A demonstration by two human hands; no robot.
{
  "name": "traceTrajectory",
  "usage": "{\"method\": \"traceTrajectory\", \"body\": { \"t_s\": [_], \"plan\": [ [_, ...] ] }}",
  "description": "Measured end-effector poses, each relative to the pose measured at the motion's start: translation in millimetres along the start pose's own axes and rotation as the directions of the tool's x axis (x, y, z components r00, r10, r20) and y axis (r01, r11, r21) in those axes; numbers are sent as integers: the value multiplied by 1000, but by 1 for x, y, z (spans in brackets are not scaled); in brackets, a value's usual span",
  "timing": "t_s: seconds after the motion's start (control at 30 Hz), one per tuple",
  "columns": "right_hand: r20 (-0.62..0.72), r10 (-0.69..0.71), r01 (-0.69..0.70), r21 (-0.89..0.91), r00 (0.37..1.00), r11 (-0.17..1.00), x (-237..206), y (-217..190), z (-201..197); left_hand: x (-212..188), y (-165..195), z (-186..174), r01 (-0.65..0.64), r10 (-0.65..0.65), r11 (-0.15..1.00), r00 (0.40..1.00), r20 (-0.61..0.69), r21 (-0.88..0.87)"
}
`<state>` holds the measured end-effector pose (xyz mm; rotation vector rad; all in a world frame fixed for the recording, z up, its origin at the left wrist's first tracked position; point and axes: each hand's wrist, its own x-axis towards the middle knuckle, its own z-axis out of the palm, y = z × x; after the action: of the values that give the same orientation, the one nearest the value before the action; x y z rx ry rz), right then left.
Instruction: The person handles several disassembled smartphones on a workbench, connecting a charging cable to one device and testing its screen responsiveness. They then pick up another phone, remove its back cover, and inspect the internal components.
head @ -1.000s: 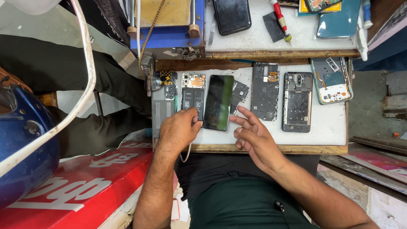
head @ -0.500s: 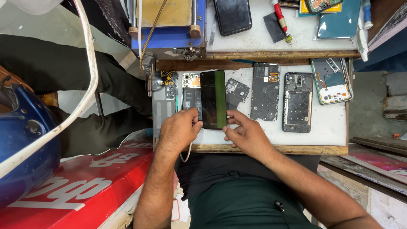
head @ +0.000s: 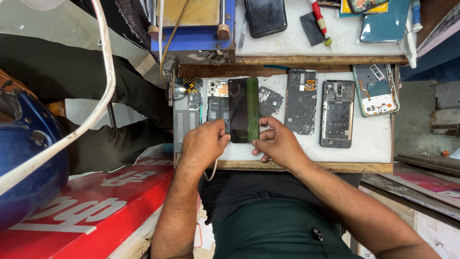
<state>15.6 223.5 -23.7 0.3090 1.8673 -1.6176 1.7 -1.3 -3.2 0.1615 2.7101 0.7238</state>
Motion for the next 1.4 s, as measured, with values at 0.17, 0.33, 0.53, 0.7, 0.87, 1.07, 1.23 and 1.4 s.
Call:
{"method": "traceTrajectory", "body": {
  "t_s": [0.17, 0.33, 0.53, 0.7, 0.87, 1.07, 1.23, 1.4],
  "plan": [
    [-3, 26, -26, -30, 1000, 999, 0, -7, 1, 1, 0, 0, 11, -11, 1000, 1000, 18, 13],
    [7, 50, -49, -83, 999, 995, -2, -12, 1, 1, 3, -1, 35, -36, 999, 999, 38, 21],
    [-4, 12, -13, -70, 1000, 997, -1, -10, 3, 1, 4, -2, 43, -44, 999, 998, 47, 22],
    [-28, 23, -27, -129, 999, 991, 0, -10, 5, 0, 4, -2, 40, -40, 999, 998, 41, 16],
    [-31, 31, -35, -132, 999, 991, 0, -12, 5, 1, 5, -3, 63, -65, 997, 996, 60, 39],
    [-47, 31, -37, -149, 998, 988, -1, -11, 7, 1, 6, -4, 47, -49, 998, 998, 49, 42],
    [-52, 15, -23, -166, 999, 986, -2, -10, 8, 1, 8, -4, 75, -78, 996, 994, 75, 49],
    [-51, 10, -20, -199, 999, 980, -1, -11, 8, 1, 8, -6, 79, -83, 996, 993, 86, 46]
  ]
}}
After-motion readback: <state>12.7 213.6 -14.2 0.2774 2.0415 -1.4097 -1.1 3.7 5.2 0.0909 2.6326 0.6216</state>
